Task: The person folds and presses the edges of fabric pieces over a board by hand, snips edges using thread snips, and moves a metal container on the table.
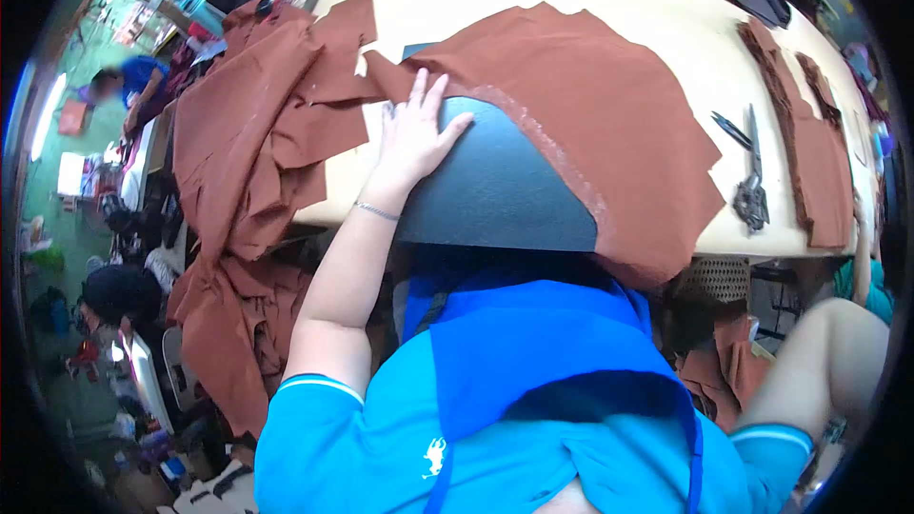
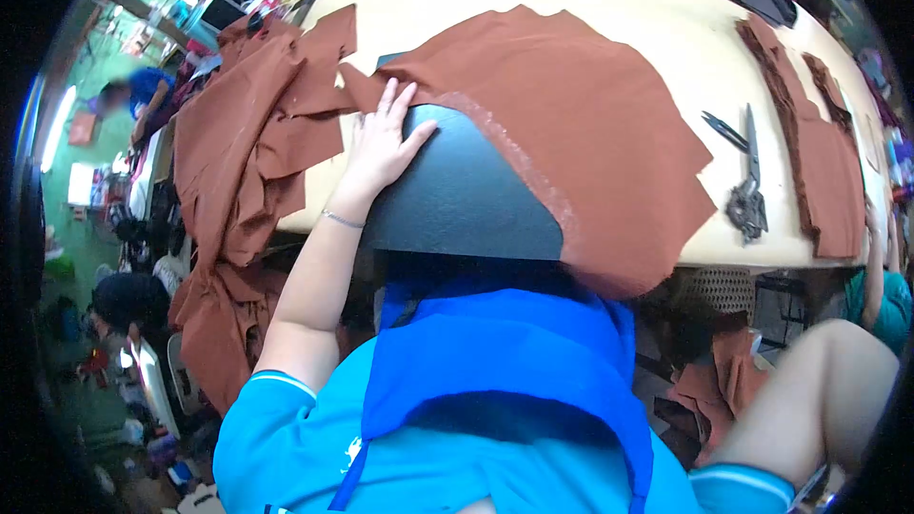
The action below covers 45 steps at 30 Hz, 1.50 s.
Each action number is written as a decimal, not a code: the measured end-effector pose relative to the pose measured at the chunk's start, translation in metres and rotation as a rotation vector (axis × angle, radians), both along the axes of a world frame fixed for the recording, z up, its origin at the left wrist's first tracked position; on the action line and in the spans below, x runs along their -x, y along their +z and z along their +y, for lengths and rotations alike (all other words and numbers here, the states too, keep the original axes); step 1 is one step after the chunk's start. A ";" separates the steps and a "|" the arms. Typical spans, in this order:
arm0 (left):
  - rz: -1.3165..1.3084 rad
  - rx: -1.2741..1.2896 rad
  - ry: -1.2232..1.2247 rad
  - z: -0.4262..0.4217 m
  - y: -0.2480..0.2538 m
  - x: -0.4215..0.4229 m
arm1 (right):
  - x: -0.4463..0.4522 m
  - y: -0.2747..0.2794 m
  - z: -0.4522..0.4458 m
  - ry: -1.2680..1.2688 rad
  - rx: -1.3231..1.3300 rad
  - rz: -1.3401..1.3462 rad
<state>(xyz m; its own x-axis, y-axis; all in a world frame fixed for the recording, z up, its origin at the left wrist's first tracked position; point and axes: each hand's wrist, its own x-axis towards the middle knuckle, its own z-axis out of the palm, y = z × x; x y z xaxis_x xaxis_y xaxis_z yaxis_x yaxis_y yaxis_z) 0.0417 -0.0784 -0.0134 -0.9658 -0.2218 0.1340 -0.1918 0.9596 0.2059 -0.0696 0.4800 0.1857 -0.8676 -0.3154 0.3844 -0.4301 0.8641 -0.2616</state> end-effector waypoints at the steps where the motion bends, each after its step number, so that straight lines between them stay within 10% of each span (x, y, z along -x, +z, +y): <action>1: -0.005 -0.009 0.002 0.000 0.000 0.000 | -0.005 0.005 0.013 -0.023 -0.022 -0.010; 32: -0.117 0.116 0.065 0.034 0.041 -0.047 | -0.042 0.043 0.065 -0.076 -0.014 -0.023; 38: -0.308 -0.051 -0.175 0.051 0.112 -0.071 | -0.040 0.043 0.063 -0.075 -0.002 -0.021; 45: 0.131 -0.084 -0.728 0.041 0.053 0.030 | -0.043 0.052 0.064 -0.073 0.023 -0.010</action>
<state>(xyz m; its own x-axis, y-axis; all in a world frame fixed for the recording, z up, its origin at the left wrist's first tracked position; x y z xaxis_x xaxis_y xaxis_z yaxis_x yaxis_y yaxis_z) 0.0118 -0.0371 0.0393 -0.8495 0.4539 0.2690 0.5180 0.8144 0.2617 -0.0266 0.5436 0.2379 -0.8918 -0.2425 0.3819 -0.3635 0.8866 -0.2860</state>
